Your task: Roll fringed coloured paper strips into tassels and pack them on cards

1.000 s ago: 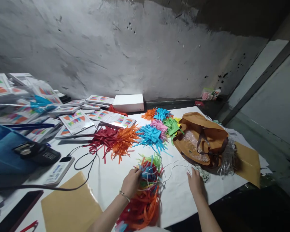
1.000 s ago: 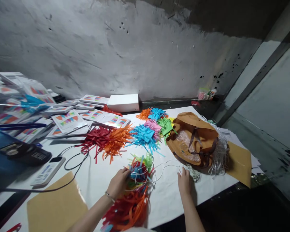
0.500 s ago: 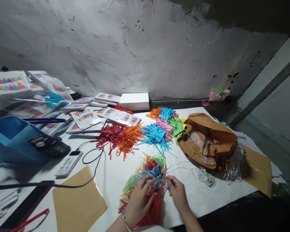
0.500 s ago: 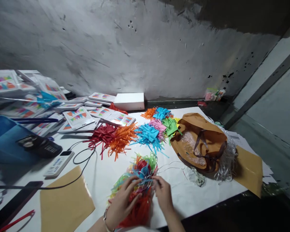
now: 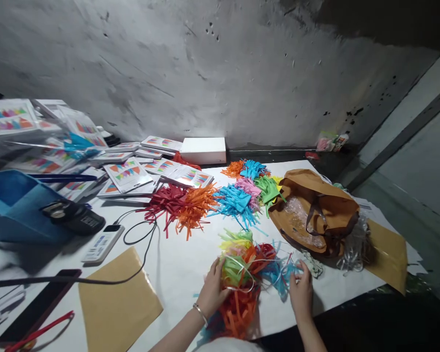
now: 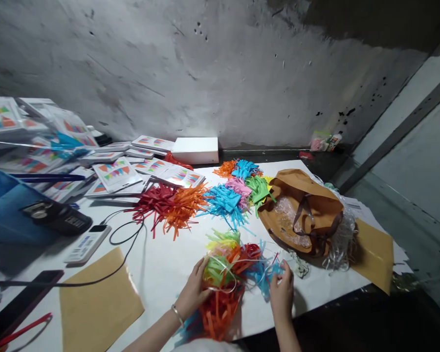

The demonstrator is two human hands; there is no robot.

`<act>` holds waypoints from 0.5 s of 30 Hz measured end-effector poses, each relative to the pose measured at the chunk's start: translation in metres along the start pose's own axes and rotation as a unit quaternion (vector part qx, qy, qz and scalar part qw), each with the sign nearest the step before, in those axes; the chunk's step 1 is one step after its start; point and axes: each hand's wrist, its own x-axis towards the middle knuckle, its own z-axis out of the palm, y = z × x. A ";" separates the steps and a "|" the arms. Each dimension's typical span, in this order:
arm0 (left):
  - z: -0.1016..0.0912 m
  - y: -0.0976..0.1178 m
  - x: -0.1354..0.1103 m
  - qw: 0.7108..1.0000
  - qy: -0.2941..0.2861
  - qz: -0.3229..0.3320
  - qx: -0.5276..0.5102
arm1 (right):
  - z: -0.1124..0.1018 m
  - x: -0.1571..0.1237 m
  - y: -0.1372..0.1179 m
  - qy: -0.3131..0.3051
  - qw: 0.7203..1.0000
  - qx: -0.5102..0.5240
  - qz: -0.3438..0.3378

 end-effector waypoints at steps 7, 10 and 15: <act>-0.010 0.011 0.008 0.995 -0.010 0.046 -0.088 | 0.041 -0.035 -0.076 -0.232 0.951 -0.020 -0.202; -0.019 0.012 0.009 0.995 -0.012 0.041 -0.085 | 0.053 -0.036 -0.088 -0.269 0.954 0.074 -0.113; -0.042 -0.001 0.009 0.999 -0.023 0.006 -0.032 | 0.033 -0.012 -0.070 -0.227 0.962 0.153 -0.017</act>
